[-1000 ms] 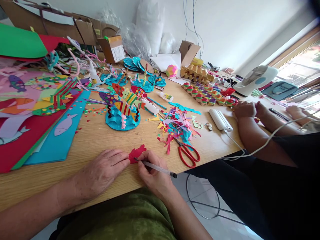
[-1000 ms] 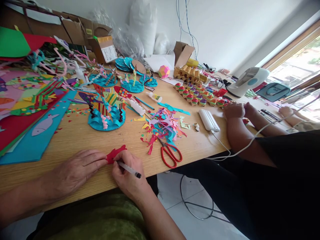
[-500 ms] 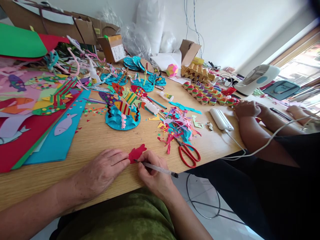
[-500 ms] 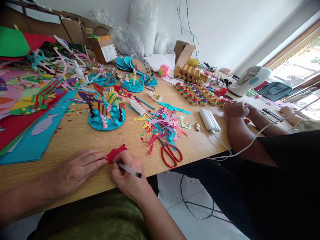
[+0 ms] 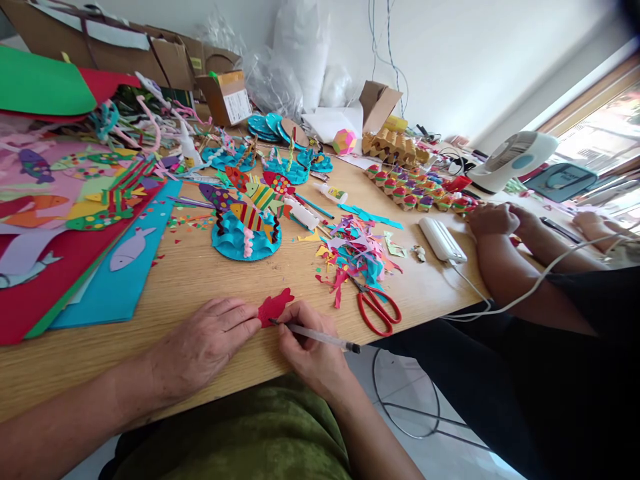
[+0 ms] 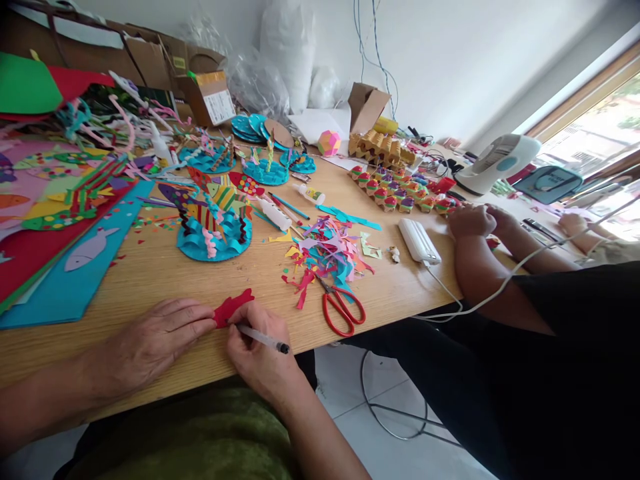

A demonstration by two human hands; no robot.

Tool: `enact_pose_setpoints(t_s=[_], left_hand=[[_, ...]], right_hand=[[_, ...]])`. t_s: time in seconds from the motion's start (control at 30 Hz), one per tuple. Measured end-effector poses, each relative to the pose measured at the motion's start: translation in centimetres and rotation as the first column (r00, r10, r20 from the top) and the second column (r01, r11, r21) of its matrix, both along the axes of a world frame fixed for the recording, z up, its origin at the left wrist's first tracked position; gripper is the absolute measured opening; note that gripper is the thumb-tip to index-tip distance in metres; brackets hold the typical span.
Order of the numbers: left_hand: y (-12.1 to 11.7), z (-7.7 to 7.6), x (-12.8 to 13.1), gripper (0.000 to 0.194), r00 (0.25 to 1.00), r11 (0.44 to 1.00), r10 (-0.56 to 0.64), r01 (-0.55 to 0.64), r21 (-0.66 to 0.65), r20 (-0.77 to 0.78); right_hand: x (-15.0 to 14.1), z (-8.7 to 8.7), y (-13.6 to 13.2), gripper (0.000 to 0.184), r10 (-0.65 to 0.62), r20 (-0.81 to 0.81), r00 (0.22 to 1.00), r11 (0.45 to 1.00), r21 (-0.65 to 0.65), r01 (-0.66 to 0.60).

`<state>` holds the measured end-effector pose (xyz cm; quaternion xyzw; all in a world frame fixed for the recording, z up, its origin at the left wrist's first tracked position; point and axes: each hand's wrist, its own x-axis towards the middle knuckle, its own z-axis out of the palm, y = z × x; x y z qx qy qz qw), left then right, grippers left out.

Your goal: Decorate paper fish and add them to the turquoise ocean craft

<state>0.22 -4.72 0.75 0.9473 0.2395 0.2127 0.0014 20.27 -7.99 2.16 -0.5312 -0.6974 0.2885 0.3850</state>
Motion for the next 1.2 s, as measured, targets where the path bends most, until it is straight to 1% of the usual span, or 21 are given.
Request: enact_pose_setpoints(t_s=[0.2,0.37,0.6,0.67,0.77,0.83,0.9,1.03,1.2], left_hand=[[0.08,0.22,0.03,0.036,1.000,1.000,0.000,0.000,-0.027,0.001],[0.07,0.16,0.01,0.034,1.000,1.000,-0.009,0.009,-0.007,0.003],[0.21,0.19,0.00,0.036,1.000,1.000,-0.011,0.011,-0.001,-0.010],[0.19,0.22,0.00,0.038,1.000,1.000,-0.006,0.006,-0.005,-0.016],[0.09,0.17,-0.07,0.039,1.000,1.000,-0.003,0.003,-0.002,-0.027],[0.03,0.07,-0.15,0.038,1.000,1.000,-0.005,0.005,-0.004,-0.031],[0.04,-0.01,-0.23,0.037,0.999,1.000,-0.018,0.018,-0.002,-0.029],[0.16,-0.06,-0.31,0.037,0.998,0.999,-0.051,0.051,0.007,-0.034],[0.23,-0.16,-0.26,0.040,0.998,0.999,-0.042,0.042,-0.012,-0.050]], right_hand=[[-0.08,-0.10,0.09,0.008,-0.002,0.004,1.000,1.000,0.018,0.001],[-0.07,-0.16,0.12,0.009,-0.021,0.008,1.000,0.999,0.032,0.020],[0.11,-0.02,0.07,0.009,-0.010,0.024,1.000,1.000,0.019,0.009],[0.18,-0.03,0.07,0.008,-0.011,-0.014,1.000,1.000,0.001,0.011],[0.37,0.04,0.09,0.007,-0.036,-0.114,0.993,0.999,-0.038,0.032],[0.55,0.13,0.14,0.006,-0.052,-0.135,0.989,0.997,-0.059,0.045],[0.69,0.20,0.21,0.007,-0.041,-0.119,0.992,0.997,-0.066,0.033],[0.79,0.15,0.33,0.008,0.001,-0.064,0.998,0.999,-0.036,-0.004],[0.76,0.04,0.36,0.009,0.024,-0.030,0.999,1.000,-0.014,-0.025]])
